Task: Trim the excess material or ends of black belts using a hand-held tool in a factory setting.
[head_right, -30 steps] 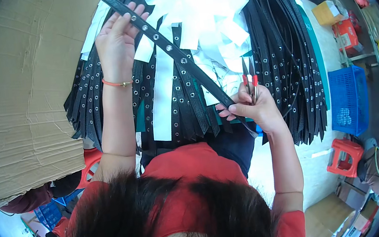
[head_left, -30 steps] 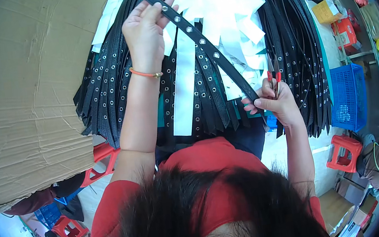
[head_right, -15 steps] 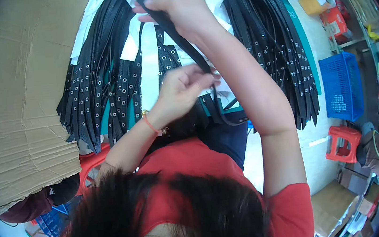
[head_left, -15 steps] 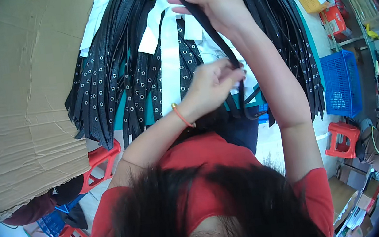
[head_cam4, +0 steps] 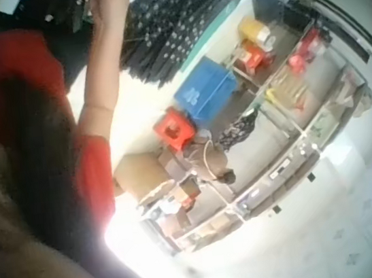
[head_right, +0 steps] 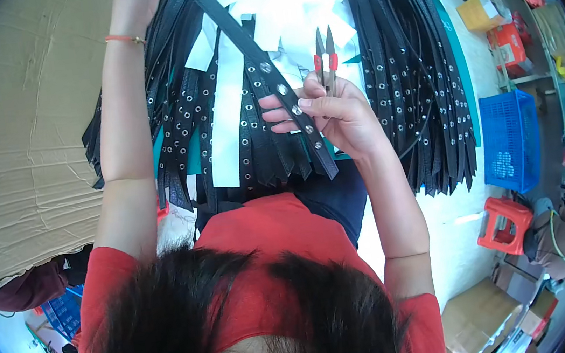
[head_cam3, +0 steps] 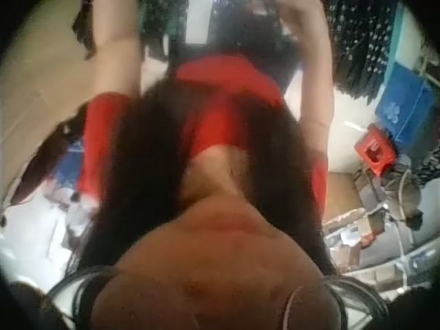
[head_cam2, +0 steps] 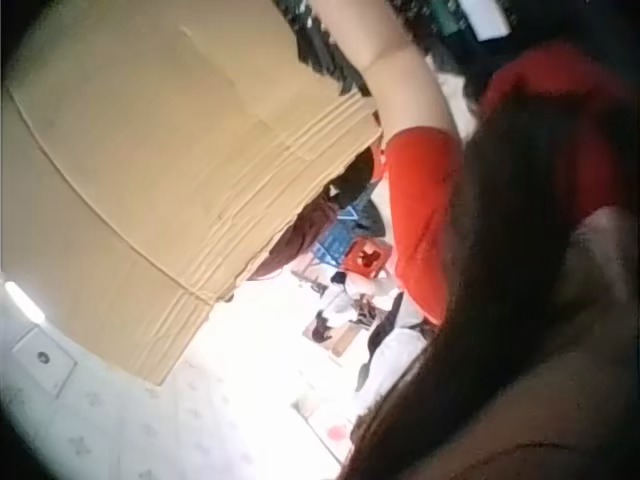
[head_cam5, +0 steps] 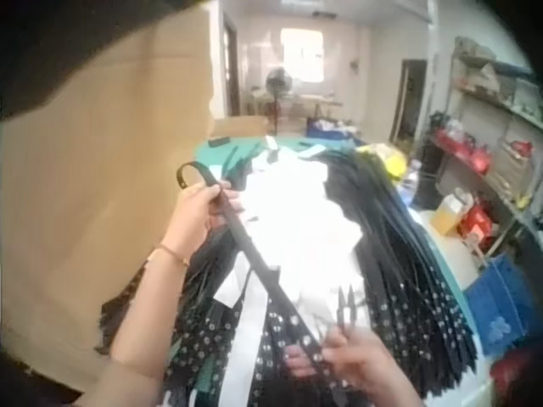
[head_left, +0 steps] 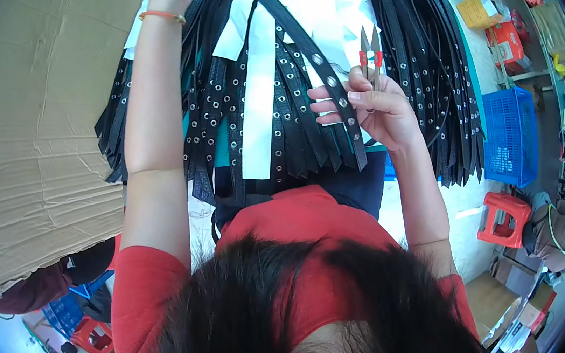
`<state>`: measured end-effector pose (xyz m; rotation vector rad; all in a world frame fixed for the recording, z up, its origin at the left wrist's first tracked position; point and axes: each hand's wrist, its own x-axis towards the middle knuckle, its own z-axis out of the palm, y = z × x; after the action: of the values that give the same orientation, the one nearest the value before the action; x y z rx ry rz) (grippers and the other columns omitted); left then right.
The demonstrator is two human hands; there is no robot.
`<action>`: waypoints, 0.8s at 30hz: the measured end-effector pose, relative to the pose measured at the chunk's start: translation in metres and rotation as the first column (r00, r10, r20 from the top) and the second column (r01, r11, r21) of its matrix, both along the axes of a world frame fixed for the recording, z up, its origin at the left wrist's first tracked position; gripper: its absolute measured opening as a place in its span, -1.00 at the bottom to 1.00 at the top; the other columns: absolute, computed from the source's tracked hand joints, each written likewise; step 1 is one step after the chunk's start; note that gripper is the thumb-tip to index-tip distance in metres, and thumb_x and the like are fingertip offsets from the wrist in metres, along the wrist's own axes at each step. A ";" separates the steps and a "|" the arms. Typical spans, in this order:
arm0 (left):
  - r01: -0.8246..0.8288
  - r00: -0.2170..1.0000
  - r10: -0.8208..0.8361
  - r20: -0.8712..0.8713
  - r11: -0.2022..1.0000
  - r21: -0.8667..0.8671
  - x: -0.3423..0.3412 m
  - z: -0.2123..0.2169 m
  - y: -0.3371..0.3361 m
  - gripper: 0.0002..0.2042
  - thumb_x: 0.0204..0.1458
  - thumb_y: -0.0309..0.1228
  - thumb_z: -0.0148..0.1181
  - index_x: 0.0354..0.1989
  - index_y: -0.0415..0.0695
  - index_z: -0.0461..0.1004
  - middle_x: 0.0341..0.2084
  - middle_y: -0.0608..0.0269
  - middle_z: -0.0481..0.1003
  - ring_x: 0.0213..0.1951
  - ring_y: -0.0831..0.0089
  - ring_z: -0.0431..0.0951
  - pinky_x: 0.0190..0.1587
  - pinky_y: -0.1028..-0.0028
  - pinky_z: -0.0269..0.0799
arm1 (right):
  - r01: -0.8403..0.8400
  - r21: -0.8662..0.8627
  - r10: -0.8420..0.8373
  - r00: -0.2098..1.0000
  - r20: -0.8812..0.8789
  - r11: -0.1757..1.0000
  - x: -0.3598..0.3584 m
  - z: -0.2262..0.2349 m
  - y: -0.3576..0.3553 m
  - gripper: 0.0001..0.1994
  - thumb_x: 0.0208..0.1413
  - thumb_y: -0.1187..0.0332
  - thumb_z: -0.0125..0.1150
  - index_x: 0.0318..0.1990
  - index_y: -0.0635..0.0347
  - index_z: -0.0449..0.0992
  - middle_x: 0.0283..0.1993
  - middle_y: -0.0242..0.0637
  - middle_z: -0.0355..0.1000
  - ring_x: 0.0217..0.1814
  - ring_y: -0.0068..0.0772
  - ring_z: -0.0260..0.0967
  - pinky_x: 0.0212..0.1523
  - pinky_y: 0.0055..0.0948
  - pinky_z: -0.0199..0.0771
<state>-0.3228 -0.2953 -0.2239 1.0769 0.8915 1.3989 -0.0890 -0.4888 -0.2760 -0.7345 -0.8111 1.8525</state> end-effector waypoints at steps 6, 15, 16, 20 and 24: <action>0.292 0.930 -0.298 0.215 0.955 0.062 -0.046 -0.013 0.032 -0.76 0.12 -0.42 -0.17 -0.19 -0.35 0.32 -0.33 0.01 0.47 -0.32 0.30 0.50 -0.29 0.39 0.47 | -0.060 -0.108 0.029 0.963 -0.268 0.992 0.003 0.001 -0.002 -0.88 -0.23 0.68 -0.15 -0.54 0.25 0.16 0.03 0.60 0.05 0.10 0.43 0.12 0.00 0.29 0.23; 0.615 0.619 -0.562 0.549 0.781 0.105 -0.052 -0.019 0.047 -0.77 0.10 -0.44 -0.18 -0.20 -0.34 0.32 -0.38 0.04 0.46 -0.35 0.30 0.50 -0.30 0.39 0.48 | -0.067 -0.110 0.028 0.944 -0.328 0.992 0.007 0.006 0.008 -0.91 -0.17 0.64 -0.14 -0.53 0.24 0.15 0.03 0.56 0.07 0.10 0.40 0.13 -0.02 0.25 0.27; 0.617 0.610 -0.559 0.562 0.780 0.105 -0.052 -0.017 0.047 -0.78 0.10 -0.45 -0.18 -0.20 -0.34 0.32 -0.39 0.04 0.46 -0.35 0.29 0.50 -0.29 0.39 0.48 | -0.066 -0.106 0.028 0.945 -0.327 0.992 0.008 0.008 0.008 -0.91 -0.17 0.64 -0.14 -0.53 0.24 0.15 0.03 0.56 0.07 0.10 0.40 0.13 -0.02 0.25 0.27; 0.013 0.994 0.005 0.107 0.985 -0.171 -0.008 0.005 0.048 -0.82 0.10 -0.46 -0.16 -0.24 -0.32 0.32 -0.42 0.05 0.45 -0.37 0.36 0.50 -0.30 0.46 0.47 | 0.120 0.013 -0.121 0.983 0.135 0.993 0.025 0.031 -0.004 -0.83 -0.16 0.56 0.02 -0.51 0.16 0.14 -0.13 0.33 0.30 -0.32 -0.14 0.43 -0.48 -0.49 0.48; 0.011 0.983 0.019 0.180 0.986 -0.164 -0.002 0.030 0.103 -0.72 0.18 -0.47 -0.29 -0.05 -0.47 0.09 -0.14 -0.23 0.33 -0.16 0.19 0.46 -0.12 0.36 0.48 | 0.280 0.120 -0.301 0.802 0.516 0.952 0.088 0.076 -0.043 -0.87 -0.25 0.53 0.04 -0.47 0.37 0.30 -0.61 -0.14 0.38 -0.84 -0.62 0.10 -0.78 -0.70 0.13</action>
<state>-0.3252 -0.1927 -0.1941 0.8097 0.8602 1.3769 -0.0012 -0.5315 -0.2004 -1.3049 -1.0088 1.3594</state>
